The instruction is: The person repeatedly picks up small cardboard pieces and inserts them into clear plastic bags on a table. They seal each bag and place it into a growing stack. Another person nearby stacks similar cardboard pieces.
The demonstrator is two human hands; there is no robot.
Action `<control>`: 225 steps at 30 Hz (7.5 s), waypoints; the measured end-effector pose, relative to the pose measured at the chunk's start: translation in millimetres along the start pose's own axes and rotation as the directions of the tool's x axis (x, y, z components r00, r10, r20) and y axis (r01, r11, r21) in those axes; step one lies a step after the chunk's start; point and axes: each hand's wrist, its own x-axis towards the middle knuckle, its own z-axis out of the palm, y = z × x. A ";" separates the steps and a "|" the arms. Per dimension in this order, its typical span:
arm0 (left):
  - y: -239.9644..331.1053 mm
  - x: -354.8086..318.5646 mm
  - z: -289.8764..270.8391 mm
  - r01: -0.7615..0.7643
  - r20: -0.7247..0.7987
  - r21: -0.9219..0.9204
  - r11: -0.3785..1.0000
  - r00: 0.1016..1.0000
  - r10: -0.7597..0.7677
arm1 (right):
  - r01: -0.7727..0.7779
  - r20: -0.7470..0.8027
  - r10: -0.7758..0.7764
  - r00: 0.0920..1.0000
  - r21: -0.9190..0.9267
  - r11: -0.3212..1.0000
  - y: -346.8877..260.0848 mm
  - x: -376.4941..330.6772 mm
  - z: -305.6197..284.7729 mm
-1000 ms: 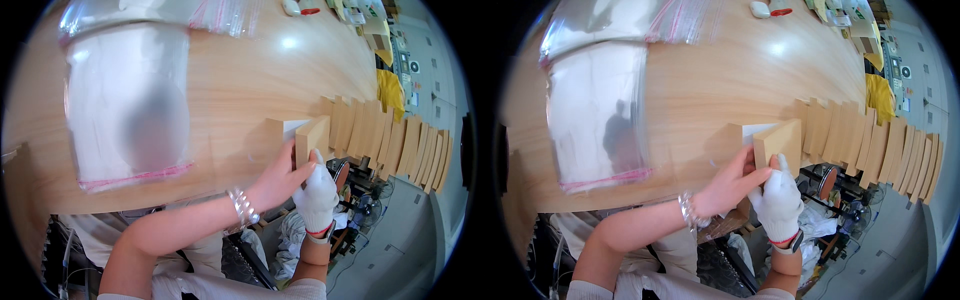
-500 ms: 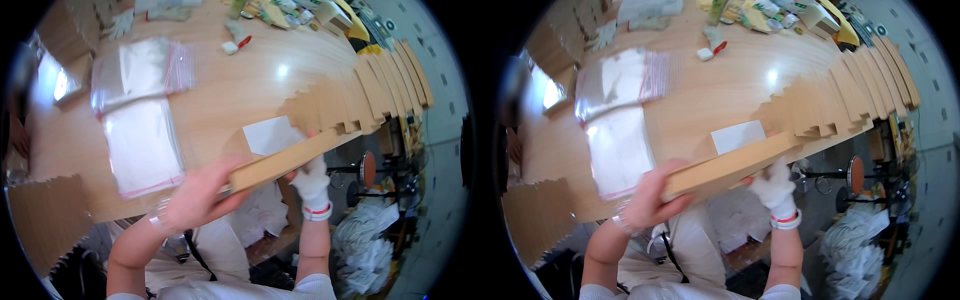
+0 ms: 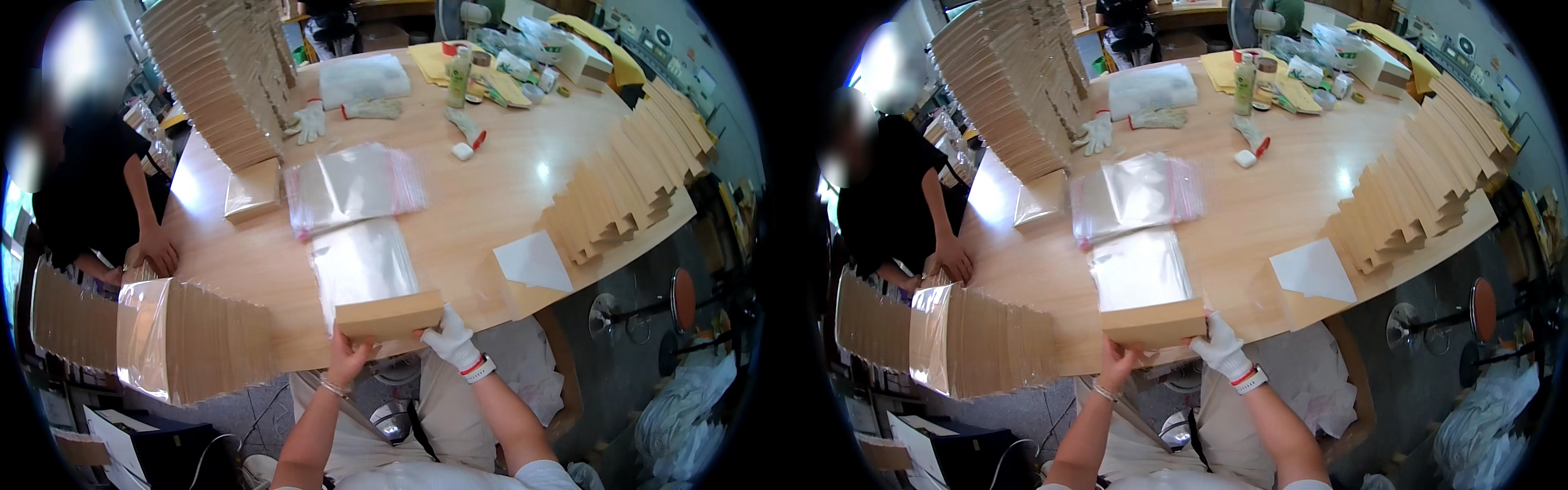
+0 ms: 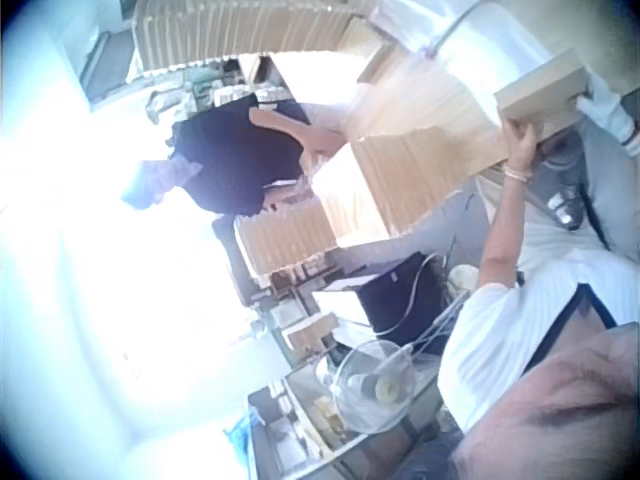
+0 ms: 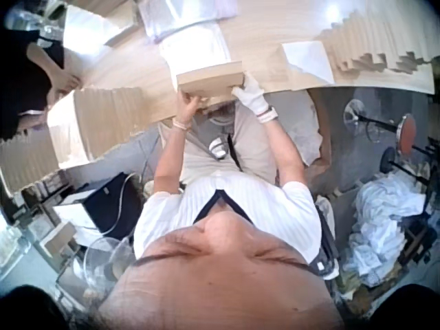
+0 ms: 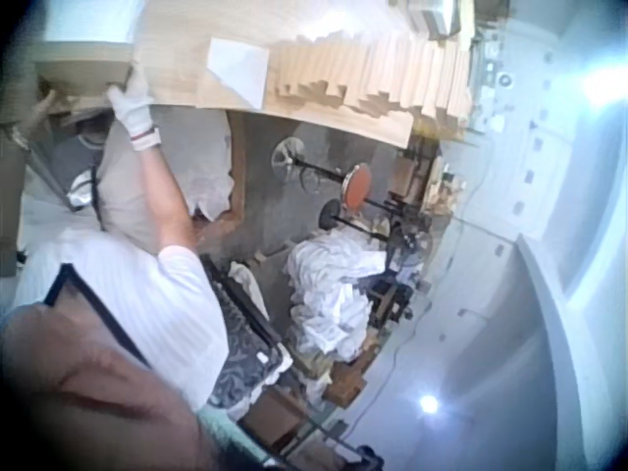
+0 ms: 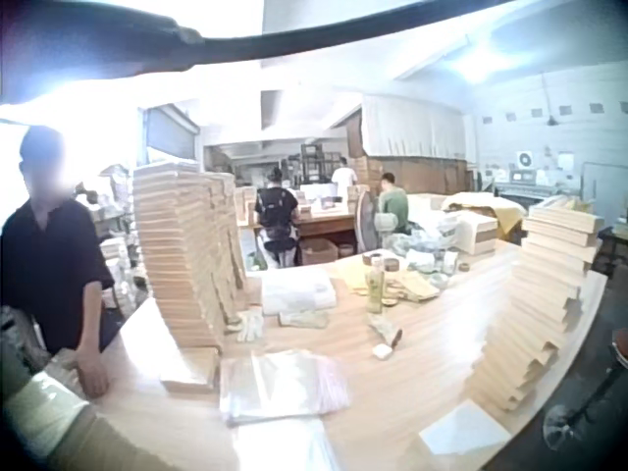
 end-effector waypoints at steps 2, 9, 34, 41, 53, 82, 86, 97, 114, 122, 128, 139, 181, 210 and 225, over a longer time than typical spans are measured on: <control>5.7 1.1 3.3 -0.142 0.043 0.053 0.988 0.989 0.140 | 0.057 -0.060 -0.061 0.996 -0.057 0.997 -6.1 -1.8 2.3; -7.5 6.6 6.2 -0.156 0.061 0.177 0.972 0.987 0.147 | 0.064 -0.023 -0.073 0.997 -0.275 0.959 7.5 -1.3 -4.6; 26.9 -4.9 37.3 -0.284 0.212 0.720 0.634 0.959 0.188 | -0.133 -0.260 0.335 0.906 0.576 0.806 -22.5 -124.4 -61.0; 12.5 13.2 10.2 -0.395 0.286 0.873 0.286 0.890 0.356 | -0.328 -0.250 0.440 0.862 0.387 0.862 21.4 -156.1 -82.6; 5.7 24.3 6.9 -0.419 0.320 0.786 0.455 0.905 0.281 | -0.264 -0.066 0.303 0.951 0.339 0.903 -40.3 -141.6 -48.8; 23.4 -5.6 -7.1 0.225 -0.112 0.644 0.731 0.973 -0.201 | -0.505 0.014 0.729 0.684 0.731 0.459 -19.7 -101.9 -50.3; 21.0 -20.6 15.7 0.581 0.153 0.040 0.813 0.800 -0.580 | -0.557 0.024 0.731 0.682 0.665 0.498 -28.0 -89.1 -66.6; -11.0 -32.1 45.0 0.012 -0.009 0.425 0.905 1.000 -0.009 | -0.511 -0.133 0.638 0.758 0.486 0.709 -39.8 -60.0 -79.1; -0.6 -40.8 49.3 -0.165 -0.072 0.748 0.643 0.943 0.325 | -0.375 -0.175 0.563 0.807 0.584 0.720 -45.8 -90.4 -48.9; -1.9 -39.5 54.9 -0.146 -0.073 0.724 0.674 0.955 0.286 | -0.342 -0.191 0.592 0.783 0.663 0.666 -31.5 -101.4 -42.7; 2.2 -37.5 54.4 -0.231 0.010 0.624 0.746 0.958 0.288 | -0.342 -0.102 0.641 0.760 0.777 0.529 -21.7 -108.3 -13.7; -12.8 -54.5 19.4 -0.128 0.094 0.083 0.988 0.988 0.120 | -0.372 0.119 0.587 0.801 0.866 0.333 -24.1 -104.3 22.9; -39.1 -88.7 49.8 -0.012 0.118 -0.266 0.964 0.992 0.045 | -0.118 -0.229 0.496 0.837 0.811 0.573 -48.2 -125.1 30.4; -99.1 -94.2 71.4 0.198 0.004 -0.234 0.952 0.979 -0.203 | -0.296 -0.088 0.663 0.744 0.846 0.444 -30.9 -120.5 40.5; -77.9 -100.3 64.6 0.373 0.155 -0.136 0.918 0.923 -0.353 | -0.202 -0.022 0.512 0.859 0.904 0.377 -22.9 -44.8 44.7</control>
